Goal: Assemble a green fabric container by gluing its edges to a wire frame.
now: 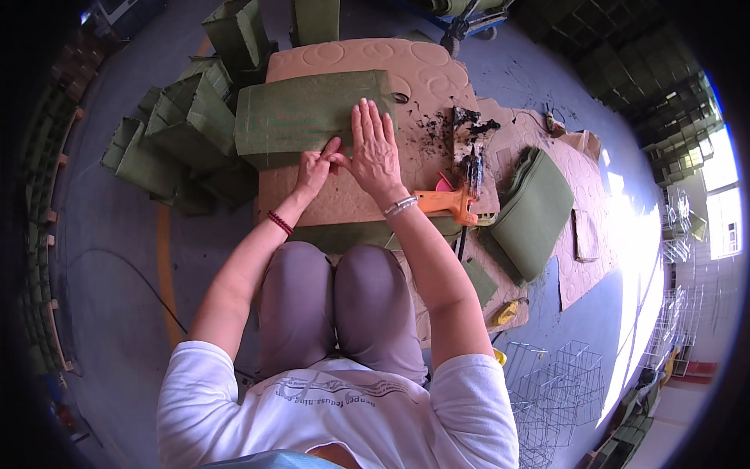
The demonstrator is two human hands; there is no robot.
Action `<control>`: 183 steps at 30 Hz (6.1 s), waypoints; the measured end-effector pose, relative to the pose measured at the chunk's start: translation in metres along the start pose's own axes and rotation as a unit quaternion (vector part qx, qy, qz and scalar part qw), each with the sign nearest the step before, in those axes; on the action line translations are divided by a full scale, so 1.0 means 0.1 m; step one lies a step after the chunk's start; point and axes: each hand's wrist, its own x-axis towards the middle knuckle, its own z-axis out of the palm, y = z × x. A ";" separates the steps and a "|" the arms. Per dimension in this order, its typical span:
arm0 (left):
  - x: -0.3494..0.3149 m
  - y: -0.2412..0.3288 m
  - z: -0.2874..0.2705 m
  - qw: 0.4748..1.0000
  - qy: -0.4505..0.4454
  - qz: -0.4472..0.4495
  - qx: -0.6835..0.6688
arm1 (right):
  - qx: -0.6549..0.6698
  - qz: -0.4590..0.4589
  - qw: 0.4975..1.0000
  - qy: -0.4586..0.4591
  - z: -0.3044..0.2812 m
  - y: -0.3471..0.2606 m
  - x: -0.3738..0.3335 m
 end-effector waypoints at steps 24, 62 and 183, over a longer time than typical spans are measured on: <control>-0.09 0.12 -0.32 0.996 0.017 0.032 0.077 | 0.016 0.009 1.000 0.002 0.01 -0.21 0.08; -0.16 -0.05 -0.64 0.976 0.075 0.070 0.190 | 0.020 -0.022 0.999 -0.024 0.02 -0.47 0.16; -0.35 0.33 -1.49 0.969 0.129 0.118 0.172 | 0.041 -0.124 0.991 -0.042 0.14 -1.29 0.42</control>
